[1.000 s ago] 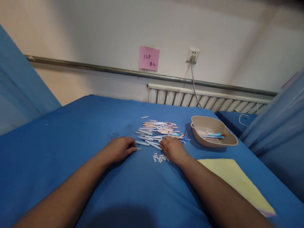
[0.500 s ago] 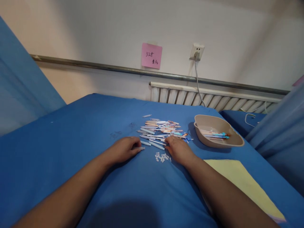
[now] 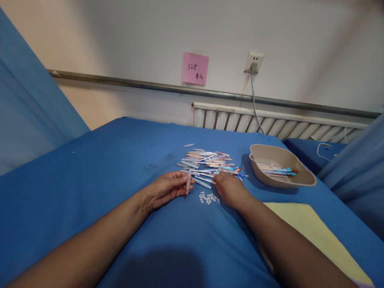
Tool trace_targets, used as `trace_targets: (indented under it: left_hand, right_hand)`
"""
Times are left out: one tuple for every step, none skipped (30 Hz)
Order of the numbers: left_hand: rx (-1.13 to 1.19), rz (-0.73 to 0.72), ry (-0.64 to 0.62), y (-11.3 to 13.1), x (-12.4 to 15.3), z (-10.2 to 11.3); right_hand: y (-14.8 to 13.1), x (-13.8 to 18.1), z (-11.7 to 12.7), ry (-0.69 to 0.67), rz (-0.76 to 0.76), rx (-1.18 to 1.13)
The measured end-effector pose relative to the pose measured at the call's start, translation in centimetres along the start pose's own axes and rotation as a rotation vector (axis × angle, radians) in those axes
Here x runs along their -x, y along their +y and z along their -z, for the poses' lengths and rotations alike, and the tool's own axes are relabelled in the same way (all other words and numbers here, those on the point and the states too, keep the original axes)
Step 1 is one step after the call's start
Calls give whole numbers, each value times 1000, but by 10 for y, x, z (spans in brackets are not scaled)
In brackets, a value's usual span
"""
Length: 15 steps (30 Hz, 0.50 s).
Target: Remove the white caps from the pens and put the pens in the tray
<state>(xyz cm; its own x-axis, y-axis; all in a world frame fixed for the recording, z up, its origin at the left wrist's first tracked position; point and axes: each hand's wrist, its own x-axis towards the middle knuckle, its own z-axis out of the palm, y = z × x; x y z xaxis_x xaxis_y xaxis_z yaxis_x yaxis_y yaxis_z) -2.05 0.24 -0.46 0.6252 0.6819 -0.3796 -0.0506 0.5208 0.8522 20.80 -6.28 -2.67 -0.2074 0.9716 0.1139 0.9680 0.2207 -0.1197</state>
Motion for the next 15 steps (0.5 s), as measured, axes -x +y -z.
trace_targets:
  left_hand:
    - [9, 1, 1, 0, 0, 0]
    - [16, 2, 3, 0, 0, 0]
    - [21, 2, 4, -1, 0, 0]
    - [23, 2, 3, -1, 0, 1]
    - [23, 1, 1, -1, -1, 1]
    - [22, -1, 1, -1, -1, 1]
    - [22, -4, 2, -2, -1, 1]
    - [20, -7, 1, -2, -1, 1]
    - [18, -11, 2, -2, 0, 1]
    - [14, -14, 4, -2, 0, 0]
    - [8, -19, 9, -1, 1, 0]
    - [2, -23, 13, -1, 1, -1]
    - [-4, -24, 17, -1, 2, -2]
    - [-10, -26, 18, -1, 2, -2]
    - [-17, -27, 19, -1, 3, -3]
  right_hand:
    - [0, 0, 0, 3, -1, -8]
    - [0, 0, 0, 7, -3, -21]
    - [1, 0, 0, 15, -7, -39]
    - [1, 0, 0, 27, -12, -65]
    - [2, 1, 0, 46, -20, -96]
    - [3, 1, -1, 72, -29, -134]
    - [4, 2, -1, 105, -38, -178]
    - [5, 2, -2, 146, -49, -228]
    - [6, 2, -3, 192, -61, -285]
    - [7, 2, -4, 241, -75, -351]
    - [9, 1, -5, 291, -92, -425]
    - [10, 0, -6, 341, -114, -503]
    - [12, -1, -8, 389, -142, -587]
    - [14, -2, -9, 437, -173, -677]
    - [16, -3, -10, 482, -201, -770]
